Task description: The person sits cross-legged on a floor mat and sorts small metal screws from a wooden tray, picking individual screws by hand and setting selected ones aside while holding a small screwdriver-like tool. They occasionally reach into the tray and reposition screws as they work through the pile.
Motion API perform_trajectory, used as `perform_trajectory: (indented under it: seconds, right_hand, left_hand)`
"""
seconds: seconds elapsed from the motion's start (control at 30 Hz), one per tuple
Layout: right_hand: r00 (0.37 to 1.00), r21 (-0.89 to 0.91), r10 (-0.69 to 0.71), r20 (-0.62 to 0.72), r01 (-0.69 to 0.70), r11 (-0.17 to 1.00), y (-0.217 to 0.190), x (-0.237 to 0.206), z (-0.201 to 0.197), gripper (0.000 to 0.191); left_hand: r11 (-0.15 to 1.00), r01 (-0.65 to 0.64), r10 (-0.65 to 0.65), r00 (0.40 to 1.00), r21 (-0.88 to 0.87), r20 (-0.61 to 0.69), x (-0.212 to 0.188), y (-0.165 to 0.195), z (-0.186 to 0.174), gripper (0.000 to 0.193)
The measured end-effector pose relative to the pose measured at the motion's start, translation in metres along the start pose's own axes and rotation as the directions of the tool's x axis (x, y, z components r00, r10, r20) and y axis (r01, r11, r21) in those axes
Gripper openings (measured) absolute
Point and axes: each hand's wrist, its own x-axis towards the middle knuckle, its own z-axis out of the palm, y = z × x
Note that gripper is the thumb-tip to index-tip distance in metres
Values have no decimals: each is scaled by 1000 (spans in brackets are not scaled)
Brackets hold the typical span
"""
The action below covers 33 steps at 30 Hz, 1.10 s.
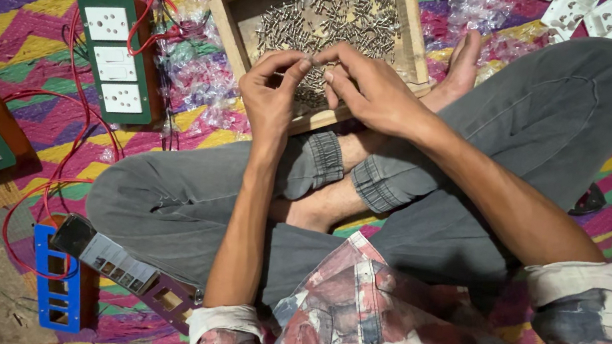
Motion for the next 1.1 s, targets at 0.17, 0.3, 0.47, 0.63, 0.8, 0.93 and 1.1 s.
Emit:
perform_trajectory:
  seconds: [0.17,0.3,0.47,0.63,0.8,0.93,1.1]
  right_hand:
    - [999,243,43,19,-47,969,13,1,4,22]
    - [995,408,49,87,-81,910,23,3,6,22]
    - [990,467,80,115,-125,876,33,5,2,24]
    - [993,399,110,35,-115,910,41,3,9,25]
    - [984,221,32,-176,8,975,42,3,20,18]
    - [912,152,-2,-410,71,986,46,16,-8,21]
    - [943,386,161,-291,-38,922,44,16,-7,32]
  left_hand:
    - [994,-50,54,998,100,-43,-2,0,3,6]
    - [997,-41,43,998,59,-36,-1,-5,3,7]
    - [999,31,-31,999,-17,-11,1,-7,1,6]
    - [990,-93,98,994,103,-48,-4,3,7,5]
    - [954,-190,212,975,233,-71,-9,16,14,12]
    - [964,-224,231,972,143,-33,-22,17,11,11]
    - [974,162,-167,986,-160,-18,-11,-4,2,8]
